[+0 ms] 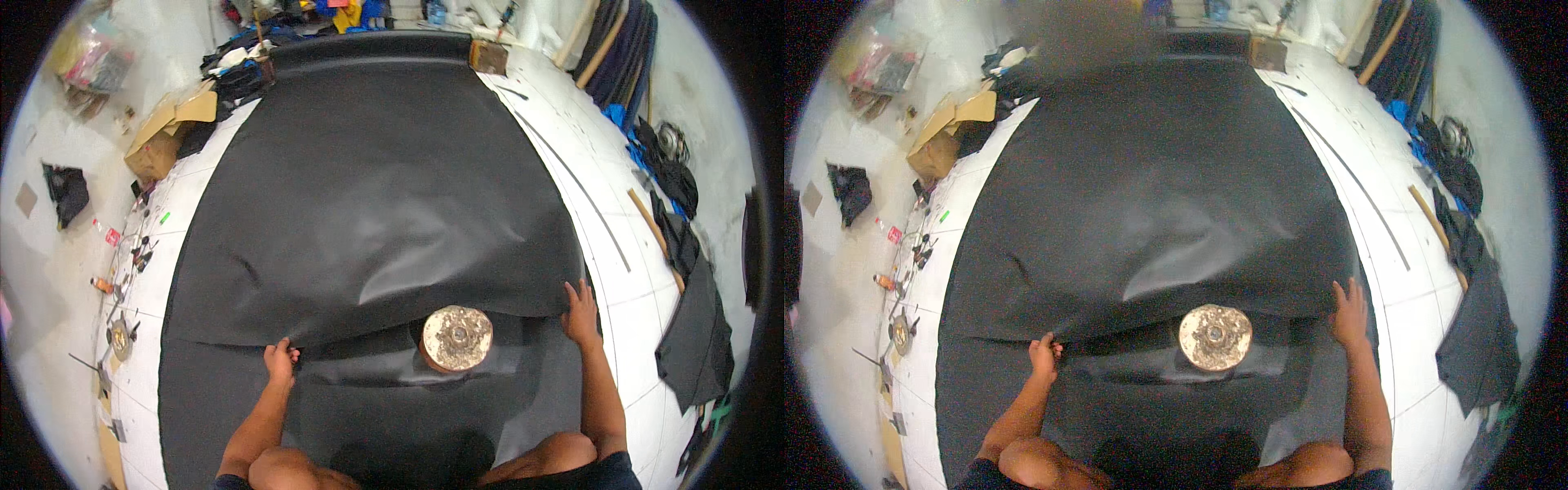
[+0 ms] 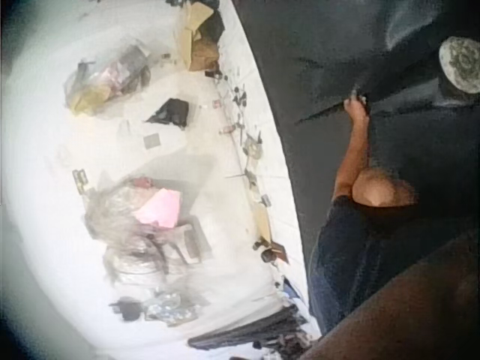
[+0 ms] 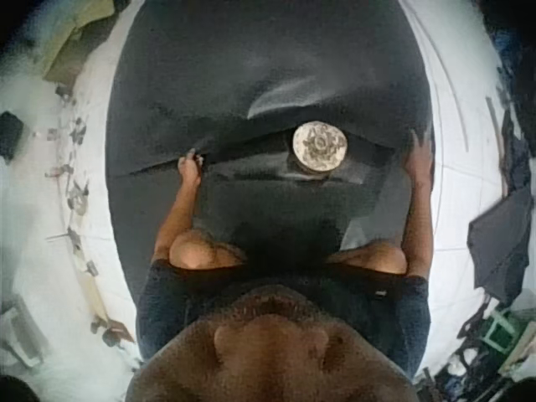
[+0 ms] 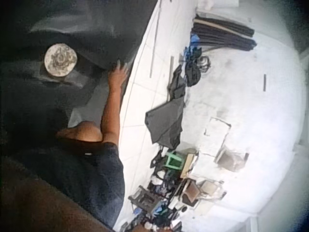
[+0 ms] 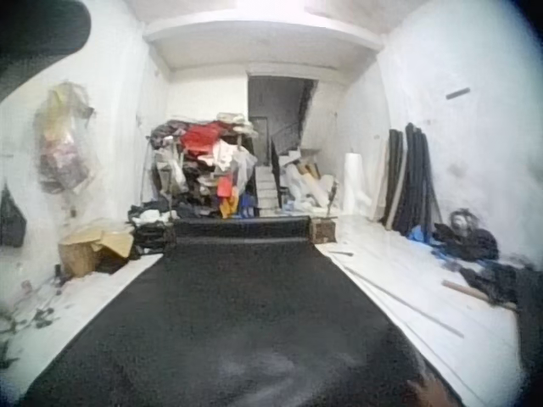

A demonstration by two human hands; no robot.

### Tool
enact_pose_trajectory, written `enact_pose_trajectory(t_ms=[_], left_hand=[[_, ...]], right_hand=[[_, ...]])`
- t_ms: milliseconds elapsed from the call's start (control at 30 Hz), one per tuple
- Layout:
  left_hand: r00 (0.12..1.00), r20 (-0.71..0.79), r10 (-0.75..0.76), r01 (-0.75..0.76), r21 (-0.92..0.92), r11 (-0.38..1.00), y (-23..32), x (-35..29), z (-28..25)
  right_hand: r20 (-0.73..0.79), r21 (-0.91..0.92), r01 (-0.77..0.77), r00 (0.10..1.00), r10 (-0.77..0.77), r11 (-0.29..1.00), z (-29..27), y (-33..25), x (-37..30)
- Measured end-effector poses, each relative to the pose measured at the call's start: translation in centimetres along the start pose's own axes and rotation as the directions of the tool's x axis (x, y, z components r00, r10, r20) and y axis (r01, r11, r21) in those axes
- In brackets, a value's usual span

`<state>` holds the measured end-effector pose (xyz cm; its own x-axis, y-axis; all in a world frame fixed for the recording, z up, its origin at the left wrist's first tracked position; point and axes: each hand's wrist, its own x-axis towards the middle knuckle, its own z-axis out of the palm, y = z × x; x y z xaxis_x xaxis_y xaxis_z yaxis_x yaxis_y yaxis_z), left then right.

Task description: The person cuts a sheet of black material using shears, folds the cut piece over, and flattens it using a circular weight. The person cuts along the sheet with shears again, folds the material, and presses it with the weight.

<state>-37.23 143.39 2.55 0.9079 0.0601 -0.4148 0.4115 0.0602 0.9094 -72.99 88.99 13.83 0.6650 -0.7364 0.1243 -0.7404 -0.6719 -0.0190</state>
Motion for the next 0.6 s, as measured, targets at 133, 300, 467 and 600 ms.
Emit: enact_pose_trajectory(t_ms=[133, 300, 467, 600], left_hand=[[0.996, -0.073, 0.058, -0.054, 0.049, 0.997, -1.4, 0.8, -0.6], [0.910, 0.316, -0.269, 0.308, -0.078, 0.948, -3.6, 0.2, 1.6], [0.854, 0.383, -0.352, 0.383, -0.005, 0.924, -3.9, 0.2, 2.6], [0.849, 0.366, -0.380, 0.383, 0.066, 0.921, -4.2, 0.8, 2.5]], right_hand=[[-0.047, 0.506, 0.247, 0.965, -0.259, 0.827, -4.2, -12.9, -2.0], [0.134, 0.290, 0.523, 0.807, -0.575, 0.802, -3.0, -19.8, -4.5], [0.151, 0.320, 0.546, 0.777, -0.611, 0.774, -0.8, -19.9, -3.1], [0.164, 0.331, 0.569, 0.751, -0.639, 0.753, -0.9, -19.5, -4.1]])
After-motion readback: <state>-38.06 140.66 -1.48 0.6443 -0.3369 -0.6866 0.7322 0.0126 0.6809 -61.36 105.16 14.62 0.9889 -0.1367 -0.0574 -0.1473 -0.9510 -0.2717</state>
